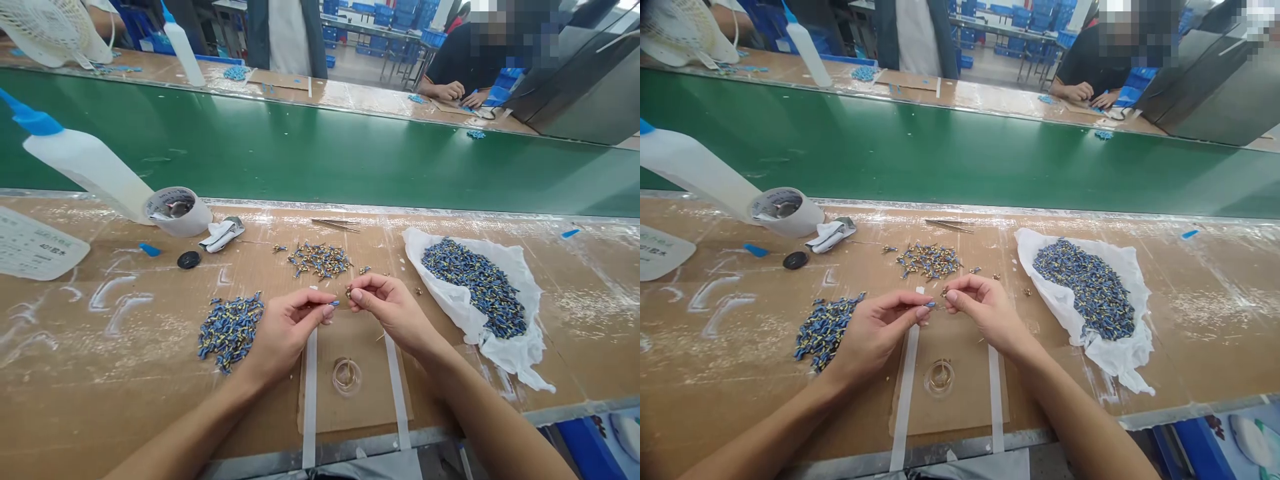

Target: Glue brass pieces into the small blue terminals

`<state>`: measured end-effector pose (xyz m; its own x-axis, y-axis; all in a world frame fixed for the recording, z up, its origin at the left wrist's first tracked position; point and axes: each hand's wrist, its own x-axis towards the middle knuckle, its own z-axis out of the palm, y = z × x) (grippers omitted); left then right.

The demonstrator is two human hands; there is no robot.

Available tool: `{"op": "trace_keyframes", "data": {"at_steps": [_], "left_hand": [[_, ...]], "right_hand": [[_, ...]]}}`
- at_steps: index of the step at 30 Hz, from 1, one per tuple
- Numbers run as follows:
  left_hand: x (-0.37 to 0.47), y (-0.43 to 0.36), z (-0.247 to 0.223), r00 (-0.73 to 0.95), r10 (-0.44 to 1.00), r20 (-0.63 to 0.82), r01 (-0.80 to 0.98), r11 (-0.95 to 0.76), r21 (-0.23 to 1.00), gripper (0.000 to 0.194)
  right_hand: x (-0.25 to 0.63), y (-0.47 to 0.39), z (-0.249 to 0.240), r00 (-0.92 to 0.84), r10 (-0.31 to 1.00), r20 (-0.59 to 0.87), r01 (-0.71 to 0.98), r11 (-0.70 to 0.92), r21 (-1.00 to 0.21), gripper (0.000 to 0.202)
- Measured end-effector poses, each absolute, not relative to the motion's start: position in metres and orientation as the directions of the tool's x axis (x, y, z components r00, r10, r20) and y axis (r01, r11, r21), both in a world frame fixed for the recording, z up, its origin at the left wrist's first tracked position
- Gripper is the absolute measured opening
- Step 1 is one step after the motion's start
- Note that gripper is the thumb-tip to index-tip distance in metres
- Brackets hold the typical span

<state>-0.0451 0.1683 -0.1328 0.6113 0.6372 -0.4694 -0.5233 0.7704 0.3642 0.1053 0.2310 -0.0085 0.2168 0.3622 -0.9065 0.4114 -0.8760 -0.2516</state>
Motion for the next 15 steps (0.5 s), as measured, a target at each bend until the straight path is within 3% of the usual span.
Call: {"op": "trace_keyframes", "data": {"at_steps": [4,6,15], "left_hand": [[-0.049,0.164,-0.134,0.427,0.812,-0.398,-0.418,0.568,0.709,0.01],[-0.05,0.161,-0.134,0.388,0.854,-0.346,-0.368,0.488,0.792,0.009],[-0.045,0.155,-0.133,0.427,0.809,-0.403,-0.424,0.573,0.701,0.009]], "right_hand": [[0.1,0.224,-0.011,0.224,0.369,-0.902,0.407,-0.876,-0.258,0.031],[0.097,0.224,-0.012,0.239,0.384,-0.892,0.394,-0.878,-0.272,0.032],[0.088,0.224,-0.011,0.215,0.408,-0.887,0.385,-0.87,-0.307,0.031]]}}
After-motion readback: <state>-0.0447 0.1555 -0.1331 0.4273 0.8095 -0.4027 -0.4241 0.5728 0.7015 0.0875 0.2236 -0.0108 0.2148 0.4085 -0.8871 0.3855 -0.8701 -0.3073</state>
